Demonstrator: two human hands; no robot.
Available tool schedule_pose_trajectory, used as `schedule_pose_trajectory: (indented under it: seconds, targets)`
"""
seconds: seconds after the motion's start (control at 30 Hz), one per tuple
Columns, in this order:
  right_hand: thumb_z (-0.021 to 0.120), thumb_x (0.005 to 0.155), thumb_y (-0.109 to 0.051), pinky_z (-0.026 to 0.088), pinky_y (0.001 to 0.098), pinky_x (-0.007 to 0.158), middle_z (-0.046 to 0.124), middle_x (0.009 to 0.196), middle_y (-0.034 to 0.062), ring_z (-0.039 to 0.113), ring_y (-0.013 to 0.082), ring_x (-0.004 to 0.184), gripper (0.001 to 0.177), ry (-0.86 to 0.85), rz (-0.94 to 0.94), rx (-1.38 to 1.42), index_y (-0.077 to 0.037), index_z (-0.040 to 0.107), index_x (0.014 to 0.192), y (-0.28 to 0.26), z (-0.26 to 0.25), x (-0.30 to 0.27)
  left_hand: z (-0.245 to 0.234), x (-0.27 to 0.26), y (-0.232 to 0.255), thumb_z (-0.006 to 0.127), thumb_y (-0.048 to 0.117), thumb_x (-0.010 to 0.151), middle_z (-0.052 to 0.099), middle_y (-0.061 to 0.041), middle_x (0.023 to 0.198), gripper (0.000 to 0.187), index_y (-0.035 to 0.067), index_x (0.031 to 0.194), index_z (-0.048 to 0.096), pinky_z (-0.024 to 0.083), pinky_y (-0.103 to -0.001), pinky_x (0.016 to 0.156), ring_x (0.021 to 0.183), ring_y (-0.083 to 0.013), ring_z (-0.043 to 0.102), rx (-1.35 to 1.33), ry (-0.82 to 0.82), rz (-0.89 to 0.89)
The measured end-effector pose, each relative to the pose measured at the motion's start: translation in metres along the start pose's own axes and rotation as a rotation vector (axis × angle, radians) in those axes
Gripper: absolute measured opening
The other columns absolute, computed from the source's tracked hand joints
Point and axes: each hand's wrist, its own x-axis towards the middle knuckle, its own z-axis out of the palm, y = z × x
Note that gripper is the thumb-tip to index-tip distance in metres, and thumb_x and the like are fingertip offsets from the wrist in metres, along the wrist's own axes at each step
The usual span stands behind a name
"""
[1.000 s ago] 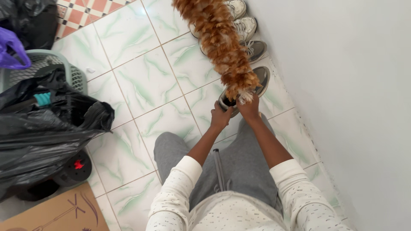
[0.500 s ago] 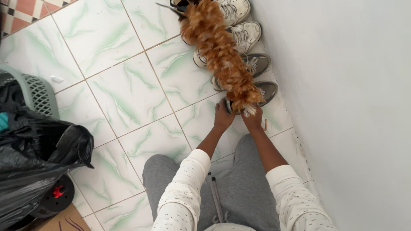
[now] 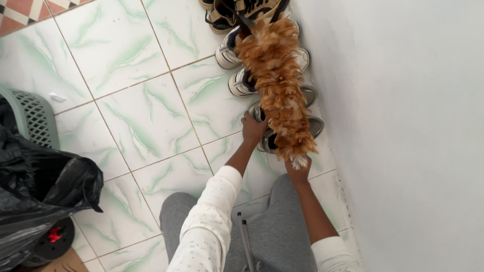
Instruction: The person sits on the floor and uses a feather duster to clean several pairs of shoes lined up against a wall. They pick up each shoe, brush the exterior and interior with the duster, and place it back in line.
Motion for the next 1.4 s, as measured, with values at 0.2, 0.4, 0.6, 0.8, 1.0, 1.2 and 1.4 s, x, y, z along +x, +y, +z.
schedule_pose_trajectory:
  seconds: [0.2, 0.4, 0.6, 0.8, 1.0, 1.2, 1.4]
  targets:
    - [0.077, 0.089, -0.01, 0.054, 0.0345, 0.07, 0.074, 0.082, 0.0069, 0.072, 0.0222, 0.075, 0.01, 0.023, -0.124, -0.213, -0.002, 0.07, 0.09, 0.006, -0.001, -0.02, 0.017, 0.029, 0.007, 0.083, 0.031, 0.081, 0.05, -0.037, 0.133, 0.103, 0.002, 0.157, 0.02, 0.049, -0.05, 0.1, 0.12, -0.0506, 0.055, 0.019, 0.022, -0.066]
    - [0.074, 0.088, -0.01, 0.053, 0.0359, 0.065, 0.07, 0.079, 0.0045, 0.069, 0.0224, 0.069, 0.012, 0.048, 0.068, 0.197, -0.003, 0.063, 0.087, 0.001, -0.009, -0.026, -0.001, 0.007, -0.025, 0.064, 0.011, 0.09, 0.067, -0.035, 0.116, 0.066, -0.003, 0.15, 0.04, 0.054, -0.051, 0.093, 0.108, -0.0489, 0.066, -0.069, 0.238, 0.207]
    - [0.072, 0.088, -0.011, 0.052, 0.0454, 0.074, 0.068, 0.077, 0.0047, 0.067, 0.0256, 0.077, 0.013, 0.02, -0.292, -0.608, -0.008, 0.063, 0.08, -0.001, -0.018, -0.031, -0.088, -0.067, -0.06, 0.046, 0.015, 0.091, 0.072, -0.023, 0.094, 0.059, 0.011, 0.149, 0.042, 0.063, -0.046, 0.069, 0.073, -0.038, 0.075, -0.383, 0.075, 0.002]
    - [0.058, 0.1, -0.023, 0.045, 0.0498, 0.099, 0.073, 0.107, 0.0149, 0.062, 0.037, 0.107, 0.021, -0.045, -0.026, 0.205, -0.005, 0.069, 0.097, -0.052, -0.026, -0.018, -0.125, -0.149, -0.092, 0.048, 0.024, 0.087, 0.06, -0.016, 0.121, 0.061, 0.025, 0.147, 0.036, 0.059, -0.057, 0.065, 0.078, -0.0328, 0.068, -0.749, 0.054, -0.184]
    - [0.069, 0.099, -0.059, 0.036, 0.0532, 0.102, 0.042, 0.146, 0.0276, 0.042, 0.0432, 0.133, 0.083, -0.305, 0.445, 0.125, 0.003, 0.038, 0.144, -0.146, -0.054, -0.008, -0.154, -0.207, -0.103, 0.05, 0.029, 0.088, 0.05, -0.014, 0.133, 0.064, 0.018, 0.148, 0.033, 0.061, -0.058, 0.078, 0.106, -0.0365, 0.061, -0.958, 0.096, -0.033]
    - [0.057, 0.093, -0.065, 0.047, 0.0438, 0.105, 0.072, 0.124, 0.0183, 0.066, 0.0333, 0.121, 0.077, -0.461, 0.326, 0.157, -0.002, 0.053, 0.137, -0.19, -0.075, -0.041, -0.173, -0.279, -0.115, 0.056, 0.029, 0.088, 0.048, -0.016, 0.134, 0.065, 0.017, 0.146, 0.03, 0.063, -0.045, 0.079, 0.111, -0.034, 0.06, -1.123, 0.071, 0.085]
    - [0.046, 0.107, -0.06, 0.053, 0.0501, 0.095, 0.075, 0.108, 0.0276, 0.068, 0.0455, 0.105, 0.06, -0.169, 0.0, -0.018, -0.007, 0.072, 0.112, -0.208, -0.094, -0.055, -0.197, -0.33, -0.11, 0.06, 0.027, 0.083, 0.053, -0.015, 0.134, 0.072, 0.023, 0.15, 0.035, 0.062, -0.04, 0.072, 0.102, -0.0288, 0.064, -1.001, 0.23, 0.201]
